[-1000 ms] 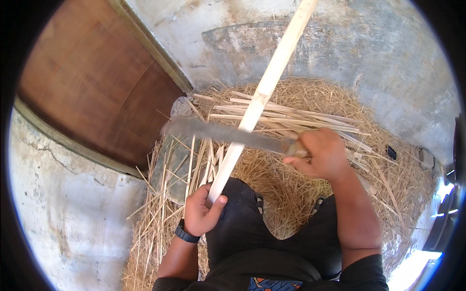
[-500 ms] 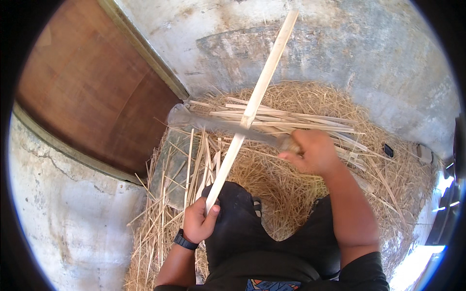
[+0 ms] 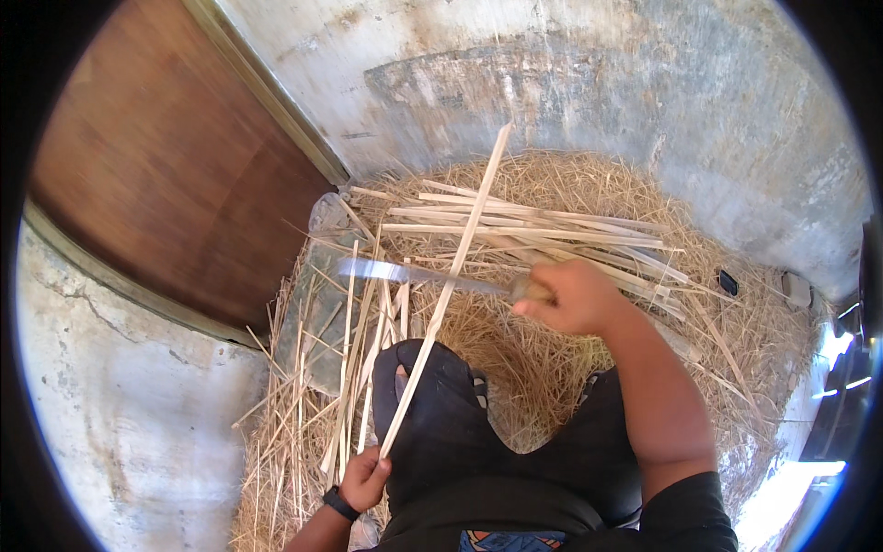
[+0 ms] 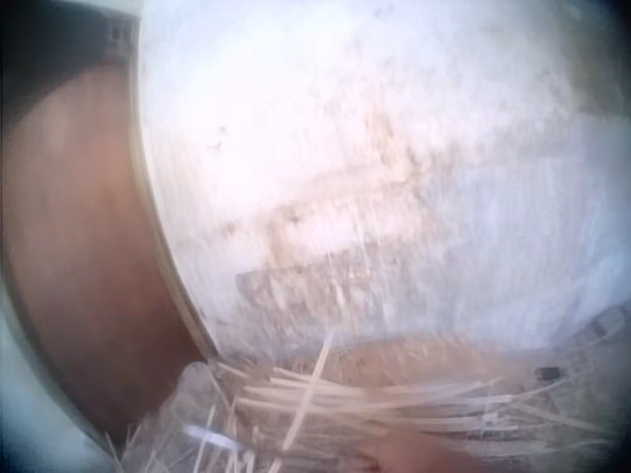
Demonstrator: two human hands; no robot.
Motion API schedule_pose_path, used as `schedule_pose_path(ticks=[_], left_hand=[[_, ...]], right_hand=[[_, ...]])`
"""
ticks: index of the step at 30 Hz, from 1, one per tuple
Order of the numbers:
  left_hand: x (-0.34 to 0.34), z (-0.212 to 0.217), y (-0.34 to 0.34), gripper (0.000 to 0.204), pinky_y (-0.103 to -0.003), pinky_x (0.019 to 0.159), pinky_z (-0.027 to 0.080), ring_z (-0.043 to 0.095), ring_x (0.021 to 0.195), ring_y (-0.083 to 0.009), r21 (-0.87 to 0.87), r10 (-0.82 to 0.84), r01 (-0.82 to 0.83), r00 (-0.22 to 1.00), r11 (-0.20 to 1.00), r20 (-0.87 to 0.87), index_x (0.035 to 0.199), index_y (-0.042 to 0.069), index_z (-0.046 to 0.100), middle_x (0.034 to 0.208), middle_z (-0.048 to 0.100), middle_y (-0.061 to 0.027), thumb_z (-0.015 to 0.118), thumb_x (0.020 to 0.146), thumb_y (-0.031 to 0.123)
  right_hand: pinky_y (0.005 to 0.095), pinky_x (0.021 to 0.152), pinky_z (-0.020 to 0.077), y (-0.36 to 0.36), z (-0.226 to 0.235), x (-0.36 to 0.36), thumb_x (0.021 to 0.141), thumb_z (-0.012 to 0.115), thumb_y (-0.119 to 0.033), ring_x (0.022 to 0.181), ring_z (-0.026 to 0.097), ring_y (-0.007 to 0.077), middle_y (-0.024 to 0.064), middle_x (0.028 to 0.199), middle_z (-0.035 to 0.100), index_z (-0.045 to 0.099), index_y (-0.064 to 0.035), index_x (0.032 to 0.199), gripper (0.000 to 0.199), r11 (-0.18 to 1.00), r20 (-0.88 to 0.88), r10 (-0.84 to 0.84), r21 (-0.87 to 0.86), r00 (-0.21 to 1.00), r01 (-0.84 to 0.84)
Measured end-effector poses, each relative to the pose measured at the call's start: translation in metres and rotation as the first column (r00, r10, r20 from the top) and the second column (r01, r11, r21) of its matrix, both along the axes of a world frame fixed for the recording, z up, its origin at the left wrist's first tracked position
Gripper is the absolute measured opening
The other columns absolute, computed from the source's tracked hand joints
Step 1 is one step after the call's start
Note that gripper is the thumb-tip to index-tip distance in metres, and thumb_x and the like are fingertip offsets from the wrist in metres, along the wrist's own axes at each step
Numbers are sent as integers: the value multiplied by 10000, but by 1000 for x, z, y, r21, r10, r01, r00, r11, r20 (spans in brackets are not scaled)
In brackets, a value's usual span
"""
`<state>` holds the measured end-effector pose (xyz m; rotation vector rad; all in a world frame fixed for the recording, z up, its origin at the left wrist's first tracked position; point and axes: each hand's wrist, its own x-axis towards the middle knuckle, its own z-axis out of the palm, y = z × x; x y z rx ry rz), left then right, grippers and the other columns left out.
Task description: The person sits on a straw-covered floor and uses a machete to split long bamboo sticks into thinner strips. They hold the bamboo with one hand and repeatedly strike it with the machete, then place the split pieces aside.
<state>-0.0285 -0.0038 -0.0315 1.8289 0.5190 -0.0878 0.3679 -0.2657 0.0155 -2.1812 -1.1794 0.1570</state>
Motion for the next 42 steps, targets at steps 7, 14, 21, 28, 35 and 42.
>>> schedule_pose_path(ticks=[7,14,21,28,35,42], left_hand=[[-53,-31,-3,406,-271,576,375,421,624,-79,-61,55,-67,984,996,-170,811,47,535,667,476,23,467,1072,351],[-32,-3,-7,428,-385,597,470,610,626,-263,285,-33,86,982,955,-186,843,15,570,663,582,-120,489,1053,380],[-30,-4,-10,445,-440,531,433,588,557,-377,615,-25,141,981,776,-194,797,11,527,588,540,-201,494,1041,381],[-22,-11,-17,433,-503,514,438,596,588,-468,538,-4,70,993,840,-122,771,34,530,600,562,-232,533,1017,389],[-20,-22,-12,460,-509,516,442,601,590,-466,563,-13,69,995,824,-103,767,35,534,606,569,-235,530,1011,424],[-14,-21,-21,437,-532,522,462,605,589,-469,676,18,76,991,733,-132,792,36,542,612,591,-235,562,991,425]], right_hand=[[455,658,497,11,-26,14,845,671,-638,682,639,342,141,715,644,667,-66,890,574,987,-106,68,-135,992,-82],[479,724,506,8,-26,5,822,729,-540,813,668,363,166,848,683,664,-77,1061,525,996,-94,73,-47,993,-78],[482,744,529,6,-9,-3,797,757,-337,810,682,349,127,869,700,659,-89,1038,360,924,103,13,-382,995,28],[484,757,523,17,-26,-7,775,767,-299,813,693,346,146,736,685,665,-89,936,283,943,159,130,-324,979,-73],[491,789,524,22,-5,-18,800,763,-332,868,686,360,146,843,707,691,-95,919,275,919,-63,148,-359,987,-161],[465,865,518,13,-47,28,811,768,-392,970,678,366,217,1003,701,712,-85,1008,369,961,-230,-10,-271,973,-54]])
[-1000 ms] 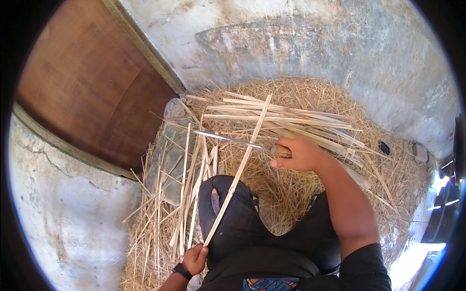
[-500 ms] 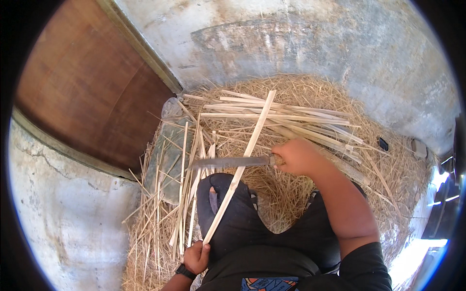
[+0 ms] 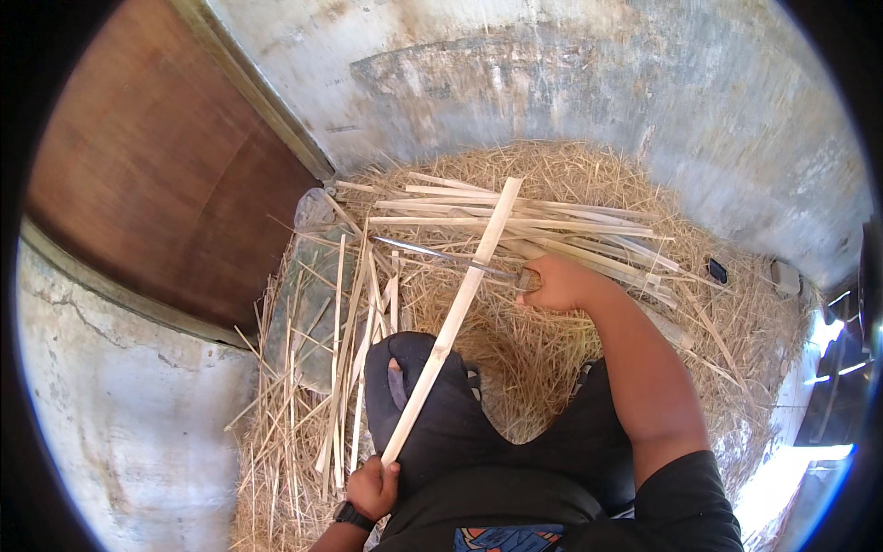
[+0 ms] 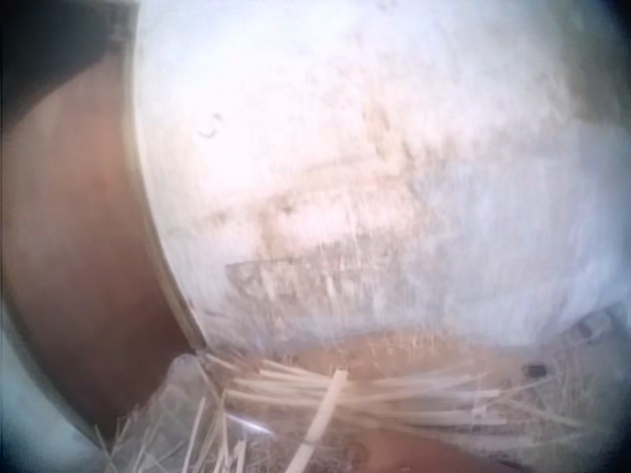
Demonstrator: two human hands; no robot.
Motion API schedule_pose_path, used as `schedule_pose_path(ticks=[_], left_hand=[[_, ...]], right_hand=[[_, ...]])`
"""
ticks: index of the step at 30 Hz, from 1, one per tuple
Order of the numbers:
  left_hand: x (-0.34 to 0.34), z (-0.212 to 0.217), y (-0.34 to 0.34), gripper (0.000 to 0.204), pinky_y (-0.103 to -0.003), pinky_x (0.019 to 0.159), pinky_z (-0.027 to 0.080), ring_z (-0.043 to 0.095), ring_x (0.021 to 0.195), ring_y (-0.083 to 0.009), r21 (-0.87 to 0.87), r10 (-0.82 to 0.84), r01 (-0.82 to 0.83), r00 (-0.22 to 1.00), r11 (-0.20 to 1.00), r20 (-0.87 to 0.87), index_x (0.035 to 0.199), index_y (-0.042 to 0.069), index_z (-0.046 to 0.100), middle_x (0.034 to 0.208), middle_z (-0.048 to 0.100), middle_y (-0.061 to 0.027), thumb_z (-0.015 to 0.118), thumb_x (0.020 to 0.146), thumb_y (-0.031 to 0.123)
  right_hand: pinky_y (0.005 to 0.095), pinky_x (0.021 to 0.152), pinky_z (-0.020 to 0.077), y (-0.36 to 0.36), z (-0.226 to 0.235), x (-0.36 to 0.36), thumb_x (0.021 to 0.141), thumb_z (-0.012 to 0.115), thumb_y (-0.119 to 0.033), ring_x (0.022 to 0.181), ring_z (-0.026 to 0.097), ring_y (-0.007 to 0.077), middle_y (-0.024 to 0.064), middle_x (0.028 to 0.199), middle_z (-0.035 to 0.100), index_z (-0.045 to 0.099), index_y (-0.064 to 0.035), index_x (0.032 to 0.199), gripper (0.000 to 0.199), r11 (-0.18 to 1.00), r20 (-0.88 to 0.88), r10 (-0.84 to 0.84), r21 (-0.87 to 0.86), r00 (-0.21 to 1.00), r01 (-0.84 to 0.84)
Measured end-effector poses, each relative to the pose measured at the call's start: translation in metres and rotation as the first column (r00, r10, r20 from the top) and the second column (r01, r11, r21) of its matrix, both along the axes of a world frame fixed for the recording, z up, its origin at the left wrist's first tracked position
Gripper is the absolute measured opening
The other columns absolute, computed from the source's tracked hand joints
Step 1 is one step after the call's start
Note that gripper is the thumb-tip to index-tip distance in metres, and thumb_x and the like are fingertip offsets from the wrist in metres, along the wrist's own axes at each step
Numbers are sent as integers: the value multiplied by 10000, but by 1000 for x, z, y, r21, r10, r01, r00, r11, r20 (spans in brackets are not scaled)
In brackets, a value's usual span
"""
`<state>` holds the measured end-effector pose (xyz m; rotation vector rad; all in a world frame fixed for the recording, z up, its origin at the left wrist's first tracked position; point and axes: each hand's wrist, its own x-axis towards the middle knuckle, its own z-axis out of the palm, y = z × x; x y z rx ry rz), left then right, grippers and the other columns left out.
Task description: The person sits on a straw-covered floor and uses a machete to split long bamboo sticks into thinner strips. They hold the bamboo with one hand and repeatedly strike it with the machete, then place the split pieces aside.
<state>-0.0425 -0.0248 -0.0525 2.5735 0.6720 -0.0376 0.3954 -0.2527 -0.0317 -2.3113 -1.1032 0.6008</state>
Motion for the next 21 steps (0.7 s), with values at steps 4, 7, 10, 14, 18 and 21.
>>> schedule_pose_path(ticks=[4,7,10,14,18,21], left_hand=[[0,0,2,412,-532,523,453,600,591,-474,-2,-15,15,1000,1000,9,785,29,523,614,580,-246,584,982,386],[0,4,2,393,-531,525,426,585,598,-484,-1,-21,21,1000,1000,-14,762,17,505,623,564,-261,586,983,332],[-1,3,8,391,-528,522,426,586,595,-483,4,-33,33,999,999,-1,762,19,504,619,562,-258,591,980,332],[5,1,9,392,-522,521,430,590,597,-484,-53,-61,63,997,997,44,769,17,508,612,558,-256,590,979,338],[6,3,9,400,-517,524,437,593,602,-488,-93,-40,42,999,995,31,782,15,516,615,564,-256,583,982,355],[2,-3,14,391,-505,538,478,629,629,-465,-57,-39,39,999,998,1,817,32,576,636,606,-236,609,969,390]], right_hand=[[454,866,524,7,5,-16,802,773,-403,988,682,352,198,996,715,721,-101,1016,374,994,104,112,-19,988,-110],[456,862,524,23,26,-46,802,769,-394,989,682,340,165,944,727,721,-99,1008,363,953,29,254,-174,967,-246],[462,840,523,25,42,-55,807,762,-373,953,683,334,142,876,723,718,-99,998,337,940,57,280,-219,958,-262],[464,830,520,-5,11,-16,817,759,-369,930,676,340,156,870,712,715,-88,999,338,991,94,121,44,988,-126],[461,839,521,-9,25,-12,823,757,-374,938,674,340,165,881,711,711,-71,994,351,1000,42,-1,3,999,1],[461,830,524,-7,26,-22,818,763,-383,925,678,342,167,874,705,704,-67,980,360,996,83,94,-12,992,-94]])
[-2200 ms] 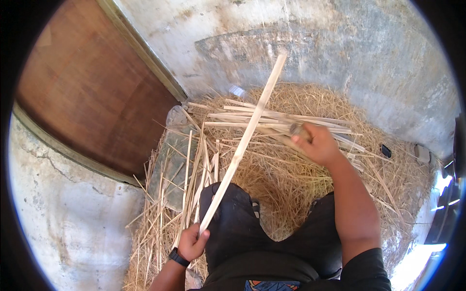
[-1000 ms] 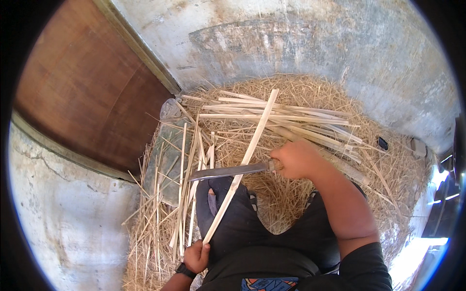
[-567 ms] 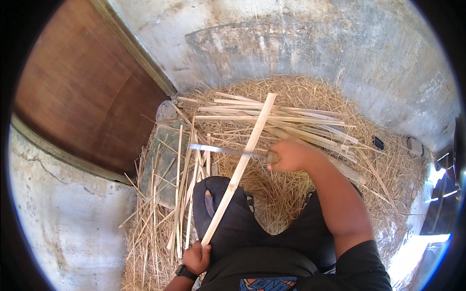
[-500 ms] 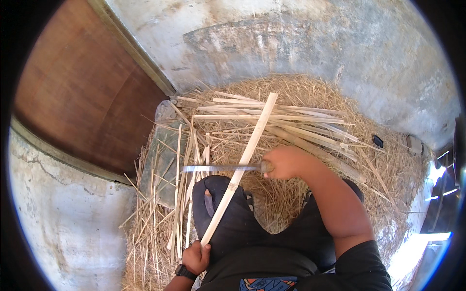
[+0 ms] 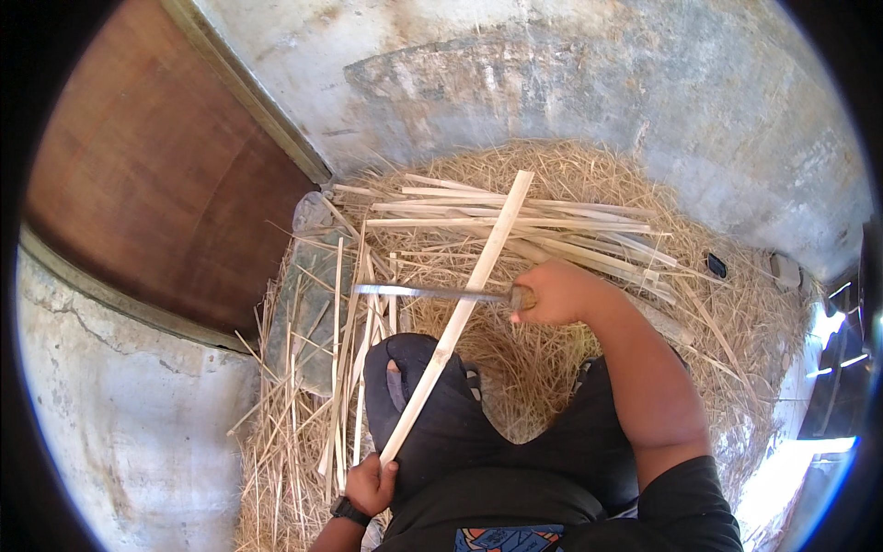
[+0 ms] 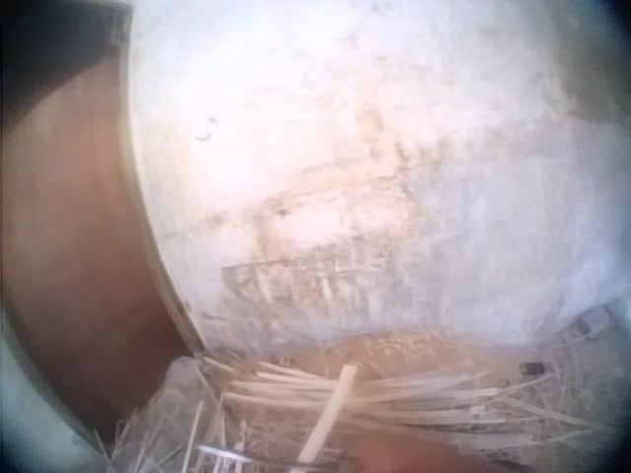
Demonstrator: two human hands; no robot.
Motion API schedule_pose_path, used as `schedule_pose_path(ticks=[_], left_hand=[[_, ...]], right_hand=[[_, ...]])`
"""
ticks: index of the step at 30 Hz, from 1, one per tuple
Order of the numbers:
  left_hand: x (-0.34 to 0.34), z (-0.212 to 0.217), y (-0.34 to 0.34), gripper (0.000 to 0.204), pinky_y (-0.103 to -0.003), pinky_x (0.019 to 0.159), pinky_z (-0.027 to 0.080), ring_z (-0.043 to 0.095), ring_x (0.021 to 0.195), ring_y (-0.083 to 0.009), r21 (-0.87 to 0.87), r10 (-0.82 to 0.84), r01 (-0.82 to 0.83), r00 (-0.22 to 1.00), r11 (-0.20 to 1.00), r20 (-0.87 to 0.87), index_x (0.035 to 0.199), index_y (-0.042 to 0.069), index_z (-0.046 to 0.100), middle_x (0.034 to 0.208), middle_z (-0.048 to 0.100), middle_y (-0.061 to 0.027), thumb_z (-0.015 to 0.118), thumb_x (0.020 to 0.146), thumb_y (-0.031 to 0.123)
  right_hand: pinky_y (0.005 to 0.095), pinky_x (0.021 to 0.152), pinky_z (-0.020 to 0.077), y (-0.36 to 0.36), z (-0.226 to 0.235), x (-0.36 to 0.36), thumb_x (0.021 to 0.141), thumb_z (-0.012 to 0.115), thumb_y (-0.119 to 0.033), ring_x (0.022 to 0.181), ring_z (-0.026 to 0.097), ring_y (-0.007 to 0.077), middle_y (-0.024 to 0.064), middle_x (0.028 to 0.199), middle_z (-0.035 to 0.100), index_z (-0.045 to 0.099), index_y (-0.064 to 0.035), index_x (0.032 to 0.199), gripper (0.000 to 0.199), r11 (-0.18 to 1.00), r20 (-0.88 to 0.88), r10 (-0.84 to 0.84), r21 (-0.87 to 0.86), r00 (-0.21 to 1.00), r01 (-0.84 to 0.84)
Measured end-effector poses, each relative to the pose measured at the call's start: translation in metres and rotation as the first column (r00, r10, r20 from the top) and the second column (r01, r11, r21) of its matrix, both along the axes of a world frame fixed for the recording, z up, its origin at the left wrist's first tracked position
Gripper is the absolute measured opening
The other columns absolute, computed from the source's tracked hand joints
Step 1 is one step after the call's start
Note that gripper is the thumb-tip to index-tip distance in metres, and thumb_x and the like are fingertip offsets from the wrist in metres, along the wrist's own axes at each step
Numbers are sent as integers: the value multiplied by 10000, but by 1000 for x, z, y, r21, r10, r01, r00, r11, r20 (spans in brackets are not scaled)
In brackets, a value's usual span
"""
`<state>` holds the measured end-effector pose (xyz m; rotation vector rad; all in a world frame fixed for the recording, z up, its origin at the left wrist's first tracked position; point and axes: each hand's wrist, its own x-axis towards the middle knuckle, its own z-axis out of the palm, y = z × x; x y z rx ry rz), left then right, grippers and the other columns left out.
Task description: The person sits on a straw-covered floor and uses a machete to split long bamboo sticks into thinner strips. They hold the bamboo with one hand and repeatedly strike it with the machete, then place the split pieces aside.
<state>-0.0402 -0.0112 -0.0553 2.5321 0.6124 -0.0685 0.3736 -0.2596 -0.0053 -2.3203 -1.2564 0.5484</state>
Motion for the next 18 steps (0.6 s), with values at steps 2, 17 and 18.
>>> schedule_pose_path(ticks=[2,17,18], left_hand=[[1,1,-2,402,-502,533,474,625,620,-463,-11,5,-4,1000,1000,11,794,30,566,626,599,-233,612,968,390],[-7,-6,2,389,-536,544,473,620,623,-478,30,-17,17,1000,999,7,802,16,539,630,596,-256,609,964,362],[-9,-5,1,388,-537,544,473,621,623,-479,34,-11,10,1000,999,15,801,15,538,632,596,-257,608,964,360]], right_hand=[[464,823,525,7,5,-14,809,769,-394,918,680,344,170,868,702,702,-69,985,376,996,0,77,-52,997,-77],[452,824,531,20,-2,-21,800,768,-366,935,683,354,207,970,704,703,-30,1064,432,989,-58,113,-89,992,-118],[448,811,534,28,8,-34,798,768,-349,921,685,350,205,972,706,705,-28,1071,426,975,-3,173,-139,985,-171]])
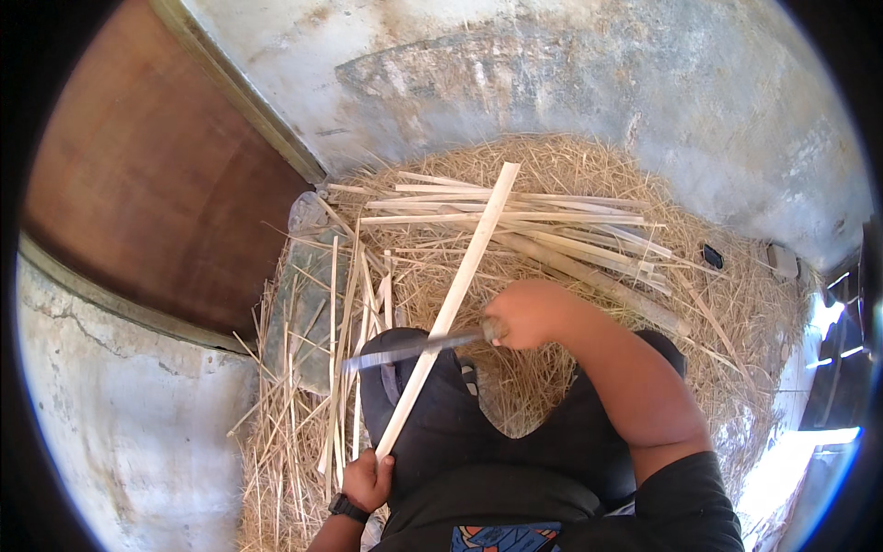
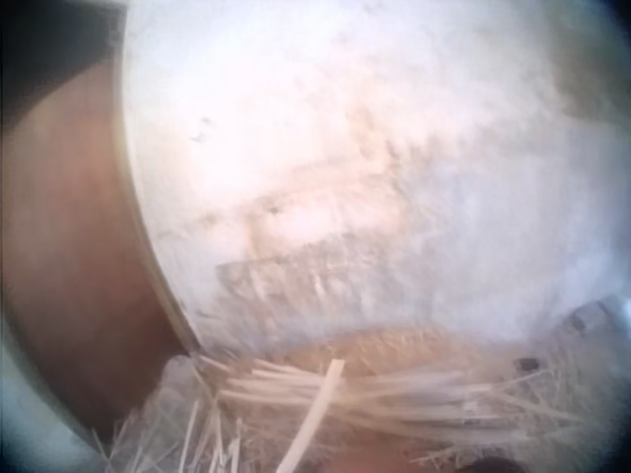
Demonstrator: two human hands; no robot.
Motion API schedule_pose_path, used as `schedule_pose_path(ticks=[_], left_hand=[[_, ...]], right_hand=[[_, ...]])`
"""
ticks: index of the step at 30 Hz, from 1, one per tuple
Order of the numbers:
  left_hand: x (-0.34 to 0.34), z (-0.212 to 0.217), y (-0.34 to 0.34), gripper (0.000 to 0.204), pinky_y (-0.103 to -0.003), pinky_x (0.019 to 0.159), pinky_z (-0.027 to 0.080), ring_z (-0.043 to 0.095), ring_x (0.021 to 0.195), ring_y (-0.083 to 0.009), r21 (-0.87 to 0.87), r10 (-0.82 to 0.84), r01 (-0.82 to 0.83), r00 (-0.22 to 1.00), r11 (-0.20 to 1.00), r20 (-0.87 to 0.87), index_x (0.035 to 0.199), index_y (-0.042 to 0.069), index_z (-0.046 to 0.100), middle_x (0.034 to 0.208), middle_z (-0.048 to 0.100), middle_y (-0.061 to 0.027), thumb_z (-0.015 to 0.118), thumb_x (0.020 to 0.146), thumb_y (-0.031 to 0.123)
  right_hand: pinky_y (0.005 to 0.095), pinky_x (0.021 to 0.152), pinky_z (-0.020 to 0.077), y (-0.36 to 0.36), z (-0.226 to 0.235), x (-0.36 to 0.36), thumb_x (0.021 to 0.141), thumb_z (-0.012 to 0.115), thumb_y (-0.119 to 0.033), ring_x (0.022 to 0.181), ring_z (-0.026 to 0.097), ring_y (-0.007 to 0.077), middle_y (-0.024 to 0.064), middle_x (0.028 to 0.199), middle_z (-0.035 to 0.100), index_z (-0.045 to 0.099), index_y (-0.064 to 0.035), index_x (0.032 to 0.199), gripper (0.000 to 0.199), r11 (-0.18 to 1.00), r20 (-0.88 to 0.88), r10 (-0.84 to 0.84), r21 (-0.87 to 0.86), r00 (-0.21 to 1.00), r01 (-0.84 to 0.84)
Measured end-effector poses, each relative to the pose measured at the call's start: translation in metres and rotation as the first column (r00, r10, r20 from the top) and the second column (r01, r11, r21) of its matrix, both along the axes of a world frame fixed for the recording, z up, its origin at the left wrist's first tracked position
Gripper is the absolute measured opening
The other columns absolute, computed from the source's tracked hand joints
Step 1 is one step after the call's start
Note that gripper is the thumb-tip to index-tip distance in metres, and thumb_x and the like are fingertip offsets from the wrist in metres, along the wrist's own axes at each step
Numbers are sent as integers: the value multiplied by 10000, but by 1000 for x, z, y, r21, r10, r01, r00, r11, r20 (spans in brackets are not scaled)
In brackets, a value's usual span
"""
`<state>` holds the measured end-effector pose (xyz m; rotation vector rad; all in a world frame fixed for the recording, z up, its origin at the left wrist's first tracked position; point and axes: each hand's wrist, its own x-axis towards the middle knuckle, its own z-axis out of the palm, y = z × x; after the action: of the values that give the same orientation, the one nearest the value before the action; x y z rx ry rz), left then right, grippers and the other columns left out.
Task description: The person sits on a straw-covered floor and uses a machete to split long bamboo sticks into thinner strips. They hold the bamboo with one hand and repeatedly strike it with the machete, then place the split pieces aside.
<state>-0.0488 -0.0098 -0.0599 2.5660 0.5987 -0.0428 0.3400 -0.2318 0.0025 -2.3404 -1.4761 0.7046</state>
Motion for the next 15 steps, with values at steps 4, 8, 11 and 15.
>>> schedule_pose_path(ticks=[4,8,11,15], left_hand=[[11,-10,-4,402,-540,542,476,618,616,-479,72,12,-13,1000,997,5,795,21,533,629,599,-253,601,967,378],[18,28,1,466,-540,550,484,622,616,-475,126,8,2,997,992,-79,787,23,541,632,608,-246,584,971,449],[14,27,0,486,-545,554,485,626,626,-477,103,16,-6,996,995,-91,776,24,543,636,610,-248,581,971,468],[5,18,5,475,-424,529,452,587,533,-324,-259,31,-43,998,965,-49,765,33,520,584,570,-157,533,1026,430]], right_hand=[[424,773,543,-44,-83,74,793,758,-276,885,694,329,205,990,715,715,-46,1110,394,928,-237,-243,224,941,296],[407,856,530,-54,-50,88,804,745,-220,891,698,318,215,1003,721,698,-59,1189,420,856,-209,-515,-72,831,512],[409,899,514,-49,-66,72,812,749,-240,896,698,313,203,959,723,694,-74,1189,416,891,-105,-413,160,905,425],[413,910,507,-13,-1,15,817,761,-261,934,690,321,200,961,711,695,-80,1156,391,998,35,-61,-28,998,62]])
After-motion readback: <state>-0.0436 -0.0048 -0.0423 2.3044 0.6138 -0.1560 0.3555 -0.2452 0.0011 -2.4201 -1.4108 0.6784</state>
